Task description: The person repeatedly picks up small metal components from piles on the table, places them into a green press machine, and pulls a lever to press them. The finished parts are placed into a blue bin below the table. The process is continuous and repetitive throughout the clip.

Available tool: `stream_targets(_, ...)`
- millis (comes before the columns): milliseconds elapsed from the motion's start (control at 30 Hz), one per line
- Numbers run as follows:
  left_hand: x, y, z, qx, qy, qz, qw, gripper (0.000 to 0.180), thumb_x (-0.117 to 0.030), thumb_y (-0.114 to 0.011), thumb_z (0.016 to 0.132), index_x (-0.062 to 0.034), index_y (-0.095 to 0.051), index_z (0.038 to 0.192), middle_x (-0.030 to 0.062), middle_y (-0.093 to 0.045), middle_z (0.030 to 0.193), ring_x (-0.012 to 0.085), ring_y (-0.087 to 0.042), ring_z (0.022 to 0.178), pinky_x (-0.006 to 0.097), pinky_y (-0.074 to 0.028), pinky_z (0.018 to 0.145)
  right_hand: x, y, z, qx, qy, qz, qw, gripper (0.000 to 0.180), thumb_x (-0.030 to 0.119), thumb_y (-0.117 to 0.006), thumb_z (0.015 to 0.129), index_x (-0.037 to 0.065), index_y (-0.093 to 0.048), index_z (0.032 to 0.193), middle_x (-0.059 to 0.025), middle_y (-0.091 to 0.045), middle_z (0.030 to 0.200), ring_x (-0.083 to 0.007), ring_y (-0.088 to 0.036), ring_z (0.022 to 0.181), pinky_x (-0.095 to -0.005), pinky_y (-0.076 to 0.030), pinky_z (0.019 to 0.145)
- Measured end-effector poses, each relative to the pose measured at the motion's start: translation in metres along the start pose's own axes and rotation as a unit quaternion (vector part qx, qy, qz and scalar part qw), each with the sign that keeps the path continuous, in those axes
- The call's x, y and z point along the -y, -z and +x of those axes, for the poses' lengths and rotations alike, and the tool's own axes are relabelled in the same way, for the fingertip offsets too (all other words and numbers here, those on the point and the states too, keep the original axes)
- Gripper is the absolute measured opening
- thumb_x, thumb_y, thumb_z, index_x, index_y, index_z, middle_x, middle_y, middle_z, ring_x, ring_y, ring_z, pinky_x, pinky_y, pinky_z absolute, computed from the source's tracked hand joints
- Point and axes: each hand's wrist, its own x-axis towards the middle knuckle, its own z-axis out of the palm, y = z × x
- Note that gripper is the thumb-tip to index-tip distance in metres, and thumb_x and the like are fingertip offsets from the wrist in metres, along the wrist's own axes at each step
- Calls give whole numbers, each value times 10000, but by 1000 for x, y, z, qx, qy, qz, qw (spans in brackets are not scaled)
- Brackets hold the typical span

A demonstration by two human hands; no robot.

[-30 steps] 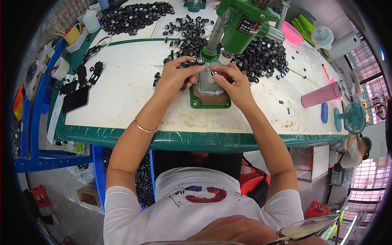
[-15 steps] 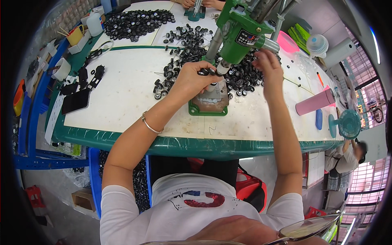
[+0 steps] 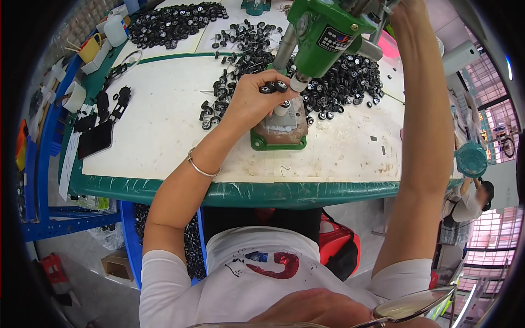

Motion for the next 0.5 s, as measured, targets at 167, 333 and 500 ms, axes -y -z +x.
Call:
stream_targets(167,3,-2,-1,-11,-4,10,1000,118,-107,-768,769,-67,-696,854,-23,-565,597,27,-407,449,204,-295,427,4,-20,-28,-62,154,-118,979,243,313,-612,904,152,-505,757,92,-372,511,-8,-283,346,-176,-178,302)
stream_targets(333,4,-1,-2,-22,2,25,999,111,-106,-760,777,-60,-699,857,-17,-581,633,29,-415,453,206,-308,435,8,-60,-69,-151,243,-167,943,256,306,-615,902,172,-468,741,108,-308,526,-8,-243,373,-180,-164,327)
stream_targets(500,5,0,-2,-7,-12,48,999,155,-121,-763,764,-46,-702,886,-26,-600,694,50,-523,520,225,-395,473,20,-46,-88,-41,254,-110,960,236,254,-567,896,131,-447,733,66,-320,557,-46,-256,426,-203,-202,392)
